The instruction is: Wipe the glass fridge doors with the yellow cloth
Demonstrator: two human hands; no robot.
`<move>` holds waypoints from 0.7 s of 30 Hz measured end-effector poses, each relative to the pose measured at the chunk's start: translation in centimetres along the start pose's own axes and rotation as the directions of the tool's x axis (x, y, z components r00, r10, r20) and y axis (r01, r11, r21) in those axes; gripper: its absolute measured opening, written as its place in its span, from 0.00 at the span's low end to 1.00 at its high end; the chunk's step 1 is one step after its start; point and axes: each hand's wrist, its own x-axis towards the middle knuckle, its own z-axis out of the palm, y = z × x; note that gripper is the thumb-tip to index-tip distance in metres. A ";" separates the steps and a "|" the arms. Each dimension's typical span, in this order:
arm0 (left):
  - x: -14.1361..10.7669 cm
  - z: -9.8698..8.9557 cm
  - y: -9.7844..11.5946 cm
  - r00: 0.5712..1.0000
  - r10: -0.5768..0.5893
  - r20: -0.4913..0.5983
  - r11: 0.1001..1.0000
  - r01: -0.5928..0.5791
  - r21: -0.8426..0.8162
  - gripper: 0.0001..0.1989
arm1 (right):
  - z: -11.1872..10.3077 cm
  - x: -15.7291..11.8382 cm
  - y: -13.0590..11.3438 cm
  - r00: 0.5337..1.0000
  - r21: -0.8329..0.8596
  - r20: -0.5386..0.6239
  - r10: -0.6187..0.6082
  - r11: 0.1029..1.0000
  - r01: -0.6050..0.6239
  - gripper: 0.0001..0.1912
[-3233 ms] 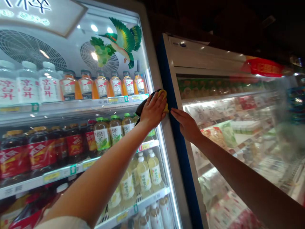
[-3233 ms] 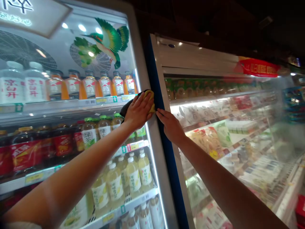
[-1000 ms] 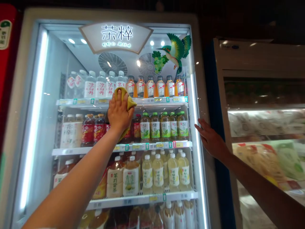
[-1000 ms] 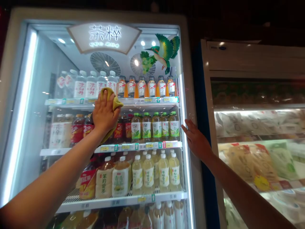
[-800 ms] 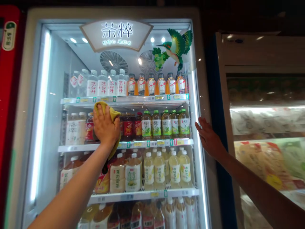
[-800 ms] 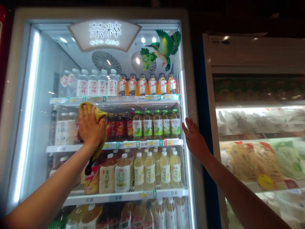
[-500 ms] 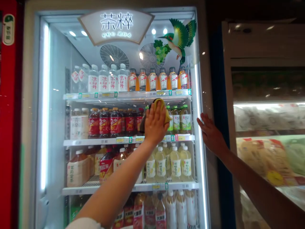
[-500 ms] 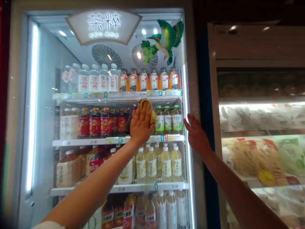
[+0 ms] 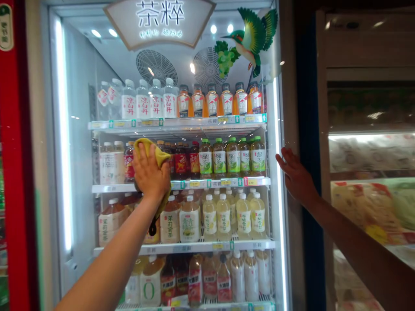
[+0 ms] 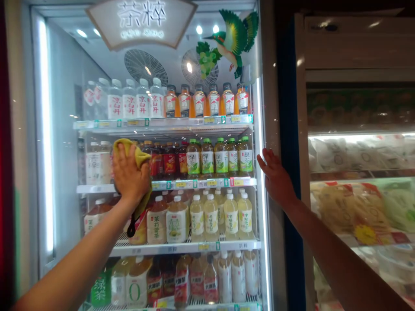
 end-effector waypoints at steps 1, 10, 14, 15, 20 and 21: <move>0.0 0.0 -0.3 0.998 -0.056 -0.027 0.998 0.056 -0.014 0.34 | 0.2 0.0 0.0 1.000 0.007 -0.008 -0.001 1.000 0.001 0.42; -0.4 2.1 8.5 0.963 0.200 0.180 0.980 -0.198 -0.028 0.36 | -0.4 0.2 -0.1 1.000 -0.019 0.029 -0.003 1.000 0.003 0.41; -5.5 1.9 7.5 0.918 0.331 0.217 0.943 -0.331 -0.038 0.38 | -0.8 -0.4 -0.7 0.997 -0.011 0.070 0.030 1.000 -0.029 0.42; -7.2 1.9 7.3 0.880 0.409 0.241 0.911 -0.409 -0.052 0.39 | -0.7 -0.6 -1.0 0.997 -0.011 0.074 0.040 0.999 -0.039 0.43; -9.6 2.8 9.5 0.554 0.775 0.304 0.620 -0.759 -0.197 0.35 | 0.1 -0.7 -2.1 0.995 -0.027 0.043 0.088 0.996 -0.087 0.42; -8.5 3.0 10.3 0.577 0.756 0.308 0.642 -0.744 -0.184 0.36 | 0.1 -0.7 -2.0 0.995 -0.030 0.040 0.088 0.996 -0.087 0.42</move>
